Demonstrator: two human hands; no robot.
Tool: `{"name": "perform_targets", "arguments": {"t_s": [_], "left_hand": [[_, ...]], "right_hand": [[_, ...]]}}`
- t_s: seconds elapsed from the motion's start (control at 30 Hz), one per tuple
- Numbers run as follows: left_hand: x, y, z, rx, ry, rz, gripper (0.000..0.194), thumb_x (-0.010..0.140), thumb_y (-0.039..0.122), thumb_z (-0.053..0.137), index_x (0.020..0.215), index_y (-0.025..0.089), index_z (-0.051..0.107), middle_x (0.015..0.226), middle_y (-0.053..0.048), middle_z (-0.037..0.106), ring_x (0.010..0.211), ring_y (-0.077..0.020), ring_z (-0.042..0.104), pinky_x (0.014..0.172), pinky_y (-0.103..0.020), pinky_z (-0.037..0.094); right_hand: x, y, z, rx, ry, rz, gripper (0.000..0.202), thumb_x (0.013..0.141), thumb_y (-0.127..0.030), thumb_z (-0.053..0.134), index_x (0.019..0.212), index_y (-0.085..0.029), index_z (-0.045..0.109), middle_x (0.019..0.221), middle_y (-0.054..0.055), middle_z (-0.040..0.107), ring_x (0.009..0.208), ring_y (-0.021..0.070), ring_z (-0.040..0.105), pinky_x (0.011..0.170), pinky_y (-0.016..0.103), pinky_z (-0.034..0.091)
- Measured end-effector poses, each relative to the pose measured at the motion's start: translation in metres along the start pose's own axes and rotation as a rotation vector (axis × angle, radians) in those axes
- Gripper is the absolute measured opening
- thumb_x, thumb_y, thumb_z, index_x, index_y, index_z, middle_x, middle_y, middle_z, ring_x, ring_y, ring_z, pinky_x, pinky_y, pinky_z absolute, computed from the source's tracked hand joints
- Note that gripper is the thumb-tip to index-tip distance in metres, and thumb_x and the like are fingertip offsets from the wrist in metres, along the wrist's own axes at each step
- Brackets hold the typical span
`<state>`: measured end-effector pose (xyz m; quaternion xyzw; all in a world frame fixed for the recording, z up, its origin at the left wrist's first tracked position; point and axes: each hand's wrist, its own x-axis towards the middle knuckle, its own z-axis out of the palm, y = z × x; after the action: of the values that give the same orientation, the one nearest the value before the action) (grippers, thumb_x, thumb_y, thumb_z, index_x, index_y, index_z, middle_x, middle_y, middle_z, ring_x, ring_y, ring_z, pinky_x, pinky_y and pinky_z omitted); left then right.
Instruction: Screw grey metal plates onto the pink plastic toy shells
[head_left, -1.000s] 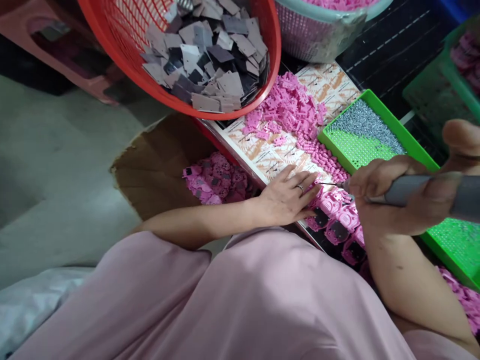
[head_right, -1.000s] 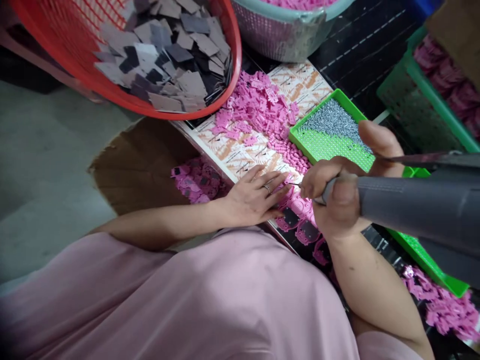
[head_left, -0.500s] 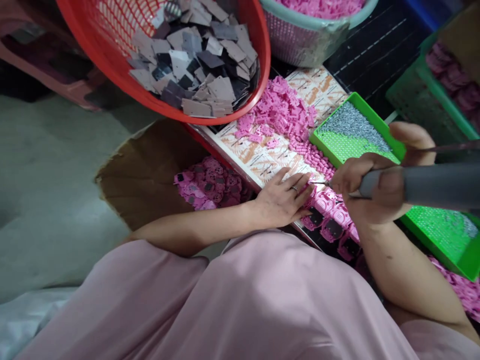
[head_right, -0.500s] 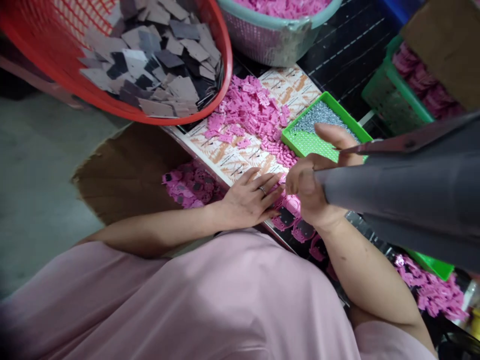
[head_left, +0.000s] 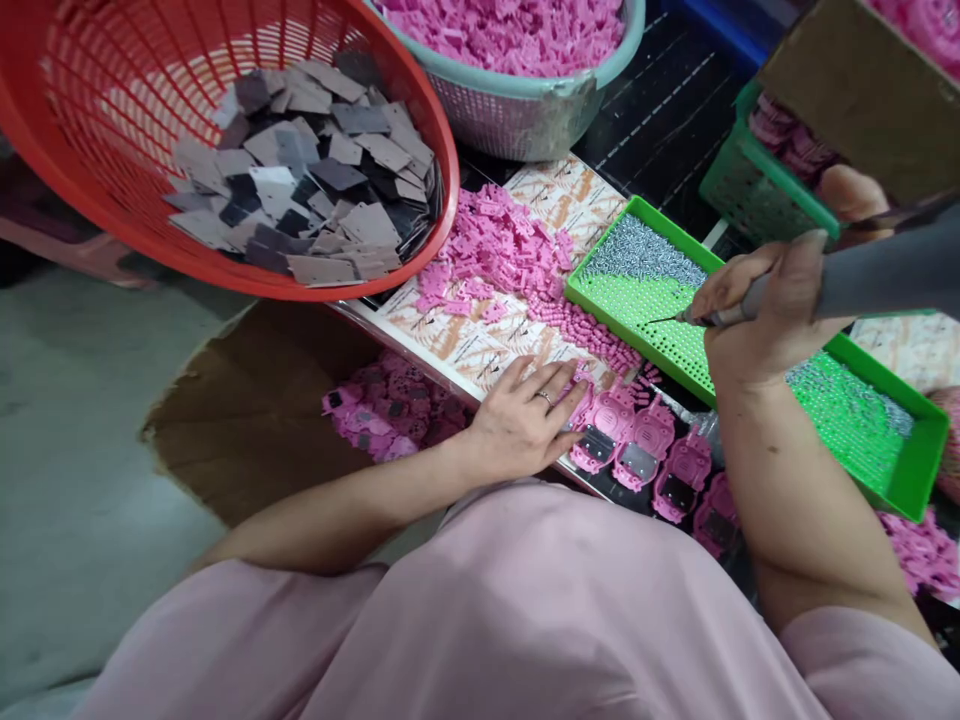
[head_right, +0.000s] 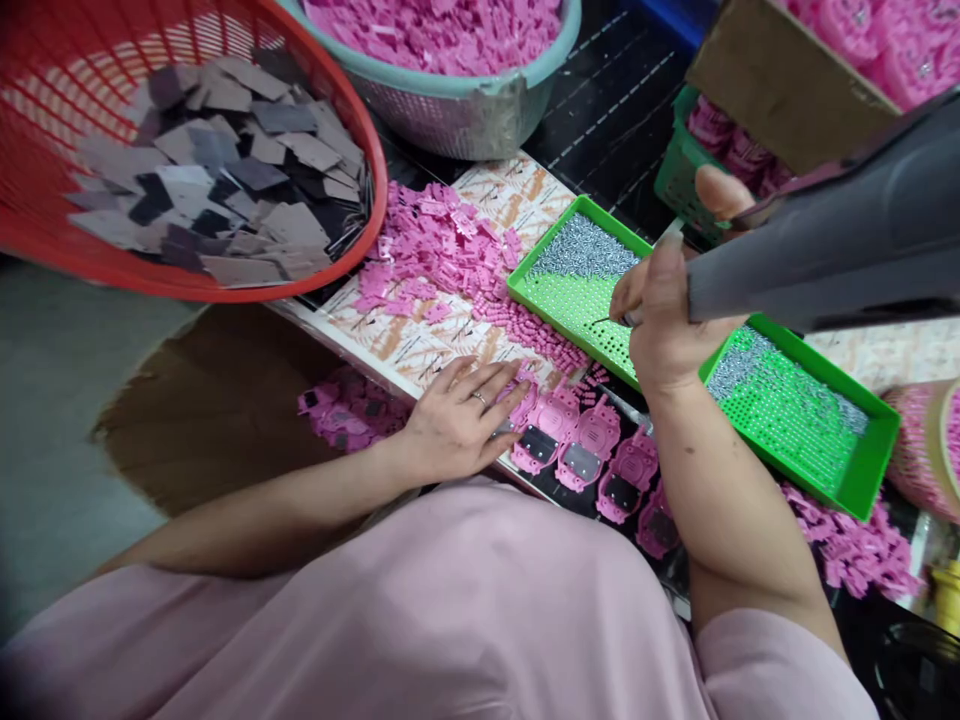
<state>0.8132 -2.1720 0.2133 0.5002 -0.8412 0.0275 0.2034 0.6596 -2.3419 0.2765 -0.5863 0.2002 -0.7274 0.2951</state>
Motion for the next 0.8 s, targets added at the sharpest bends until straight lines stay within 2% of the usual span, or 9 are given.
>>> {"name": "perform_targets", "arguments": {"t_s": [0.17, 0.37, 0.47, 0.53, 0.6, 0.67, 0.7, 0.8], "left_hand": [[0.000, 0.000, -0.001, -0.030, -0.018, -0.007, 0.047, 0.093, 0.042, 0.052, 0.129, 0.012, 0.059, 0.134, -0.018, 0.058, 0.120, -0.0296, 0.056, 0.103, -0.050, 0.038], [0.000, 0.000, -0.001, -0.028, -0.026, -0.006, 0.048, 0.093, 0.043, 0.050, 0.130, 0.012, 0.058, 0.135, -0.017, 0.058, 0.122, -0.0291, 0.055, 0.104, -0.050, 0.036], [-0.001, 0.000, 0.001, -0.014, -0.028, -0.007, 0.048, 0.094, 0.042, 0.047, 0.131, 0.012, 0.056, 0.137, -0.016, 0.056, 0.123, -0.0287, 0.054, 0.104, -0.050, 0.036], [-0.002, 0.000, 0.003, -0.013, -0.027, -0.016, 0.048, 0.095, 0.042, 0.045, 0.130, 0.011, 0.056, 0.139, -0.016, 0.055, 0.124, -0.0275, 0.053, 0.106, -0.049, 0.035], [-0.003, 0.000, 0.005, -0.007, -0.031, -0.027, 0.049, 0.096, 0.044, 0.041, 0.129, 0.011, 0.056, 0.140, -0.015, 0.053, 0.124, -0.0259, 0.053, 0.108, -0.048, 0.034], [-0.003, 0.001, 0.006, 0.003, -0.063, -0.043, 0.050, 0.097, 0.046, 0.037, 0.130, 0.012, 0.055, 0.143, -0.013, 0.052, 0.126, -0.0251, 0.052, 0.109, -0.048, 0.033], [-0.003, 0.001, 0.006, 0.005, -0.091, -0.050, 0.051, 0.098, 0.047, 0.035, 0.132, 0.014, 0.053, 0.144, -0.012, 0.050, 0.128, -0.0251, 0.050, 0.110, -0.048, 0.032], [-0.004, 0.002, 0.006, 0.022, -0.147, -0.052, 0.052, 0.099, 0.048, 0.031, 0.135, 0.017, 0.051, 0.146, -0.011, 0.048, 0.132, -0.0245, 0.047, 0.112, -0.048, 0.030]], "right_hand": [[0.002, 0.003, 0.002, -0.043, 0.011, -0.018, 0.031, 0.081, -0.052, 0.064, 0.089, -0.026, 0.049, 0.038, -0.015, 0.036, 0.023, 0.0054, 0.030, 0.025, 0.017, 0.028], [-0.003, 0.002, 0.003, 0.038, -0.062, 0.031, 0.020, 0.084, -0.038, 0.064, 0.092, -0.022, 0.054, 0.040, -0.014, 0.036, 0.025, 0.0066, 0.035, 0.026, 0.018, 0.033], [-0.003, 0.002, 0.005, 0.042, -0.058, 0.035, 0.021, 0.082, -0.037, 0.066, 0.093, -0.022, 0.057, 0.040, -0.013, 0.036, 0.027, 0.0069, 0.037, 0.026, 0.018, 0.034], [0.000, -0.003, 0.005, 0.038, -0.018, 0.029, 0.021, 0.081, -0.040, 0.068, 0.085, -0.023, 0.057, 0.040, -0.013, 0.037, 0.026, 0.0066, 0.036, 0.027, 0.017, 0.033], [0.005, -0.013, 0.004, 0.032, 0.003, 0.059, 0.029, 0.083, -0.041, 0.065, 0.065, -0.023, 0.053, 0.040, -0.009, 0.040, 0.030, 0.0076, 0.042, 0.028, 0.018, 0.033], [0.009, -0.029, 0.001, 0.045, -0.071, 0.137, 0.046, 0.088, -0.042, 0.057, 0.048, -0.022, 0.046, 0.039, -0.005, 0.041, 0.033, 0.0098, 0.047, 0.029, 0.021, 0.034], [0.010, -0.038, 0.000, 0.053, -0.147, 0.187, 0.052, 0.090, -0.043, 0.053, 0.043, -0.022, 0.046, 0.038, -0.002, 0.041, 0.034, 0.0108, 0.049, 0.029, 0.022, 0.036], [0.004, -0.062, 0.002, 0.175, -0.453, 0.196, 0.045, 0.092, -0.043, 0.049, 0.053, -0.023, 0.058, 0.043, -0.003, 0.047, 0.035, 0.0091, 0.050, 0.028, 0.020, 0.039]]}}
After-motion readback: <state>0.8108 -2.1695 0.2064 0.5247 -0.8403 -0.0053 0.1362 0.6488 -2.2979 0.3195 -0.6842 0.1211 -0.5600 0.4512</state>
